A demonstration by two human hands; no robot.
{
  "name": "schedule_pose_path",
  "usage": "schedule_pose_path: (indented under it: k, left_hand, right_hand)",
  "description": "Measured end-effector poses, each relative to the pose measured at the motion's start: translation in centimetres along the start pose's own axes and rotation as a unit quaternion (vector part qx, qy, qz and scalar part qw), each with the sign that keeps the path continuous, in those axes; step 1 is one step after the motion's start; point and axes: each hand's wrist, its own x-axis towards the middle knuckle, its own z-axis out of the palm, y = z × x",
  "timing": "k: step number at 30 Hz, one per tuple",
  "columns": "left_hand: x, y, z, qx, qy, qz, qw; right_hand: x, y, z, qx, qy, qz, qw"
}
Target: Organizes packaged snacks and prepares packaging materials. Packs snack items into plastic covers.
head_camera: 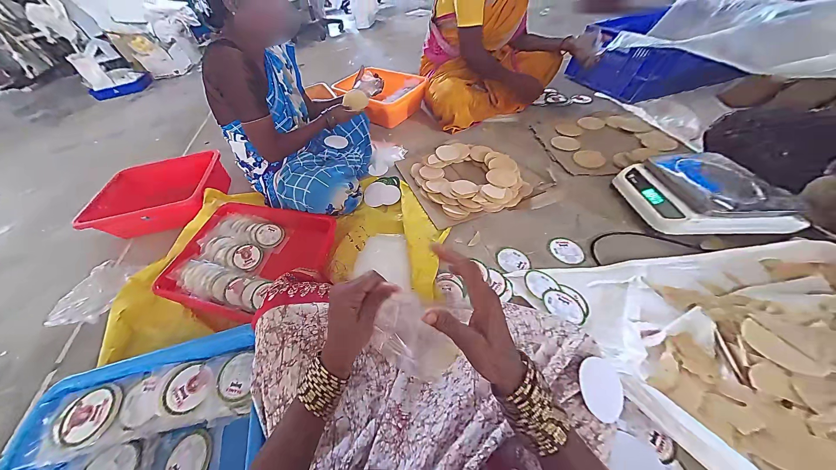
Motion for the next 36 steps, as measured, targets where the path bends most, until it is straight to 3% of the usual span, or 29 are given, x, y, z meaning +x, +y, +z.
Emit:
schedule_pose_path:
  k: [3,6,9,11,15,17,20,23,26,28,30,32,34,36]
  left_hand:
    - [0.2,0.9,1.7,-0.038,-0.029,0.023,0.999]
    - [0.4,1.3,2.5,-0.138,-0.018,0.006,0.99]
    - [-1.1,3.1,2.9,-0.201,-0.053,-0.145,0.967]
    - [-2.8,4.7,3.9,-0.202,-0.031,-0.24,0.949]
    - [-4.1,4.0,5.8,-0.225,0.019,-0.195,0.954]
    - [-3.9,3.0,5.5,-0.235,0.016,-0.175,0.956]
    - [-4.1,2.2,4.7,-0.232,0.022,-0.167,0.958]
    - [-4.8,2.1,4.8,-0.205,0.077,-0.213,0.952]
    - [-5.0,1.7,5.7,-0.18,0.076,-0.239,0.951]
    - [-4.8,0.6,6.2,-0.164,0.056,-0.218,0.96]
    - [-4.0,-1.2,6.2,-0.158,0.028,-0.175,0.972]
    - [-2.9,-3.0,6.1,-0.157,0.017,-0.154,0.975]
    - [-2.0,-5.1,6.0,-0.146,0.029,-0.144,0.978]
    - [-1.9,-7.6,6.1,-0.132,0.061,-0.153,0.978]
  right_hand:
    - [-0.5,-0.6,-0.1,-0.002,-0.071,-0.003,0.997]
    - [-0.8,-0.6,-0.1,0.055,0.002,0.009,0.998]
    - [-0.8,-0.4,-0.3,0.071,0.126,-0.01,0.989]
    - [-1.1,-0.1,-0.2,0.053,0.154,-0.034,0.986]
    - [-2.9,0.4,-1.6,0.025,0.109,-0.038,0.993]
    - [-4.9,1.5,-4.2,-0.019,0.146,-0.01,0.989]
    - [-9.9,3.4,-9.7,-0.199,0.25,0.127,0.939]
    - [-16.0,5.4,-14.5,-0.299,0.256,0.335,0.856]
    - [-20.0,7.3,-15.9,-0.153,0.268,0.5,0.809]
    - [-20.6,8.0,-15.5,-0.04,0.317,0.526,0.788]
    - [-19.6,8.0,-15.3,-0.004,0.385,0.477,0.79]
    - [-18.4,7.3,-15.2,-0.118,0.412,0.345,0.835]
    - [-17.4,6.9,-15.5,-0.341,0.358,0.133,0.859]
    - [-15.8,6.1,-16.0,-0.505,0.257,-0.017,0.824]
